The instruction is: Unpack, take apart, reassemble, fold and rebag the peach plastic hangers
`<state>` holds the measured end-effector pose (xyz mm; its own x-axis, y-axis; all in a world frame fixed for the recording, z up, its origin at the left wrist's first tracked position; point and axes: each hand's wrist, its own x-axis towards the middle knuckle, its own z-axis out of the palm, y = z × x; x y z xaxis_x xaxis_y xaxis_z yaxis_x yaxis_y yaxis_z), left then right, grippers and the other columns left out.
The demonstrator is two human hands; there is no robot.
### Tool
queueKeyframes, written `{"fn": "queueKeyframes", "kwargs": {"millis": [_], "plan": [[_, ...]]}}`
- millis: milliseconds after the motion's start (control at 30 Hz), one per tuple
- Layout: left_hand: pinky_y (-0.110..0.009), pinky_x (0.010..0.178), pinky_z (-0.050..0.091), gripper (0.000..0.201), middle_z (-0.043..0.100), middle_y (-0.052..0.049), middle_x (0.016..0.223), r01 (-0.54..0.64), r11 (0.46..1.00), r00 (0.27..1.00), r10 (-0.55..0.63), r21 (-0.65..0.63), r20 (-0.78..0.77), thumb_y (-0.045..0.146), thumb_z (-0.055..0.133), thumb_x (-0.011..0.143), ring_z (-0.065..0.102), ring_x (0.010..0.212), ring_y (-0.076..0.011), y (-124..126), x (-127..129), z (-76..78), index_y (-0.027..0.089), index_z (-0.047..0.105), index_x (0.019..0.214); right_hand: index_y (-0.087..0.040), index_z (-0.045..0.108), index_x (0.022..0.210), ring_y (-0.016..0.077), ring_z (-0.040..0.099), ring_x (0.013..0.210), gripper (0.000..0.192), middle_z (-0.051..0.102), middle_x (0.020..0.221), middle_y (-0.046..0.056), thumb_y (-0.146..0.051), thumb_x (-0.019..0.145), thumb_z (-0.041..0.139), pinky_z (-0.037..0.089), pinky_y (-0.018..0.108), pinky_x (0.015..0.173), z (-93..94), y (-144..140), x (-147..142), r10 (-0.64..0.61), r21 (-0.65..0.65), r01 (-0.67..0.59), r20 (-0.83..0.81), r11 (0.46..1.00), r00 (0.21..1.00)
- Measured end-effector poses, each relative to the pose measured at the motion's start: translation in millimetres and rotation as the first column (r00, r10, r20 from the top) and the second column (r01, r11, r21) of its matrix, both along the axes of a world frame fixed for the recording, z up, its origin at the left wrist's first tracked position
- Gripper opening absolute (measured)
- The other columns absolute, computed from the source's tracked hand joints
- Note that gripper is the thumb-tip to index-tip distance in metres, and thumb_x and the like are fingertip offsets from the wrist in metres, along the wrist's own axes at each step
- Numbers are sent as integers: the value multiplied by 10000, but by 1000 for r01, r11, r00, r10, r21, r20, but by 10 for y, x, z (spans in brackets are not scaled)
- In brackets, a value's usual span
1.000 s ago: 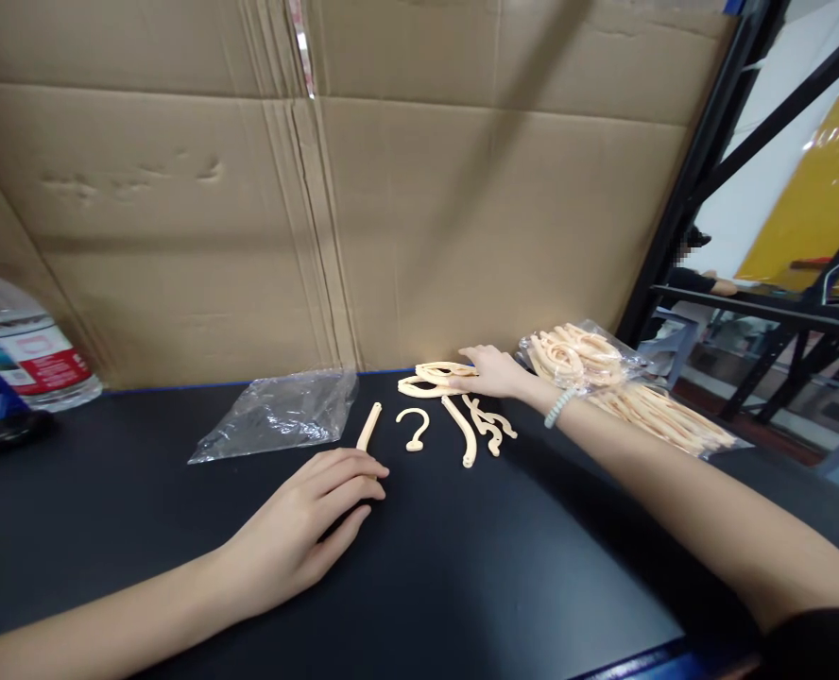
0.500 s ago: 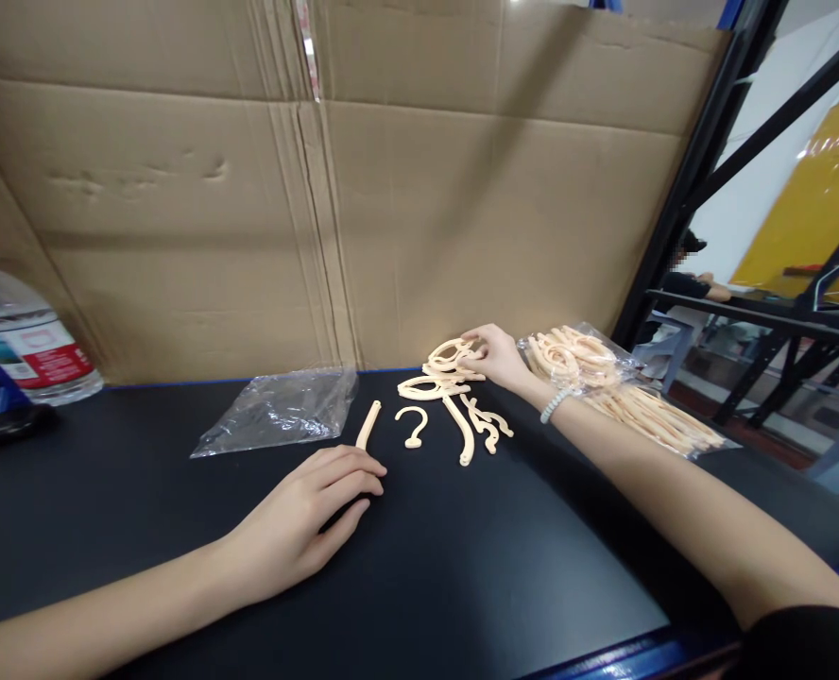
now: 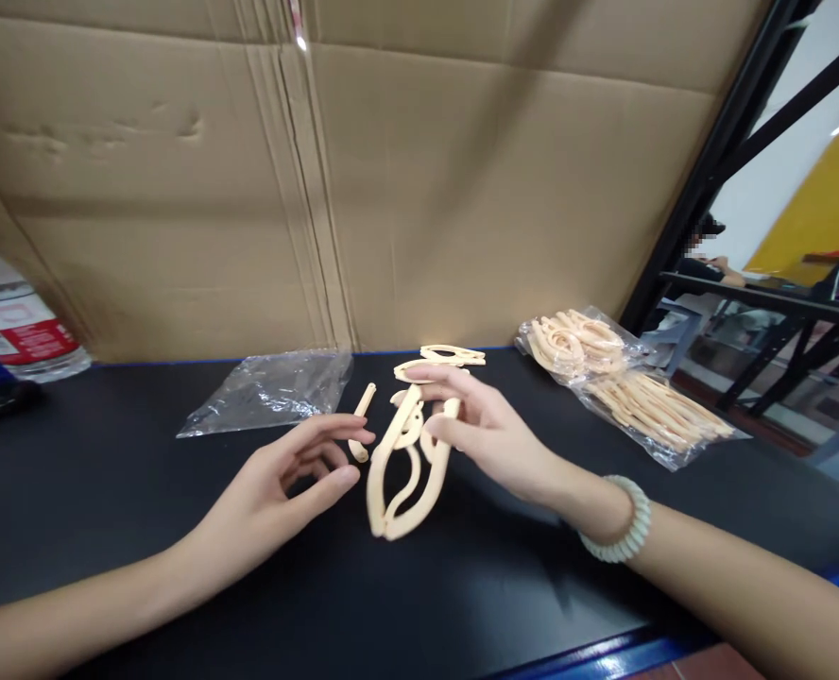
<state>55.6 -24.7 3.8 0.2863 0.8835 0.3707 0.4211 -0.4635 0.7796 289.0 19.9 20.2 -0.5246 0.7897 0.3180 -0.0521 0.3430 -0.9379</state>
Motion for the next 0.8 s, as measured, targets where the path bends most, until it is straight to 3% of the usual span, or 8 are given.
{"fn": "queueKeyframes", "kwargs": {"millis": [100, 233, 400, 567, 700, 800], "plan": [[-261, 557, 526, 285, 716, -59, 923, 52, 986, 996, -40, -157, 75, 325, 636, 826, 615, 656, -139, -12, 45, -17, 181, 641, 1071, -251, 472, 1310, 151, 620, 968, 428, 606, 1205, 76, -213, 894, 566, 515, 340, 875, -84, -116, -64, 104, -12, -104, 1, 994, 995], [-285, 636, 544, 185, 704, -40, 778, 118, 956, 984, -75, -269, 162, 325, 637, 826, 659, 701, -165, -15, 48, -39, 162, 688, 898, -243, 447, 1316, 111, 634, 832, 482, 628, 1136, 66, -234, 868, 621, 534, 288, 766, -158, -102, -91, 77, -120, -78, -13, 990, 997], [-238, 594, 520, 183, 684, -19, 787, -16, 979, 969, 66, -205, 238, 343, 625, 861, 633, 685, -137, -11, 21, -29, 179, 631, 942, -136, 605, 1048, 90, 609, 617, 319, 666, 825, 31, -317, 804, 704, 534, 255, 618, -158, 32, -53, 53, -294, -26, 83, 956, 995], [-229, 674, 504, 166, 658, -11, 894, -133, 984, 947, 161, -118, 279, 326, 570, 914, 616, 814, -142, -11, -15, -39, 212, 571, 1034, -137, 629, 838, 121, 648, 638, 286, 640, 744, 13, -378, 747, 753, 573, 301, 683, -112, 62, -17, -28, -339, 54, 83, 939, 996], [-239, 781, 463, 137, 586, -2, 924, -184, 978, 927, 207, -100, 314, 314, 496, 956, 553, 905, -151, 0, -39, -59, 226, 567, 1032, -143, 657, 806, 118, 617, 667, 257, 633, 777, 26, -379, 755, 744, 550, 281, 681, -91, 34, -17, -104, -281, 122, 78, 952, 992], [-228, 745, 431, 154, 527, 18, 824, -194, 971, 912, 231, -142, 338, 325, 455, 976, 498, 804, -137, 3, -48, -75, 230, 572, 1006, -154, 649, 778, 87, 523, 632, 214, 575, 738, 1, -350, 768, 736, 473, 214, 583, -77, 43, -7, -200, -199, 197, 5, 960, 980]]}}
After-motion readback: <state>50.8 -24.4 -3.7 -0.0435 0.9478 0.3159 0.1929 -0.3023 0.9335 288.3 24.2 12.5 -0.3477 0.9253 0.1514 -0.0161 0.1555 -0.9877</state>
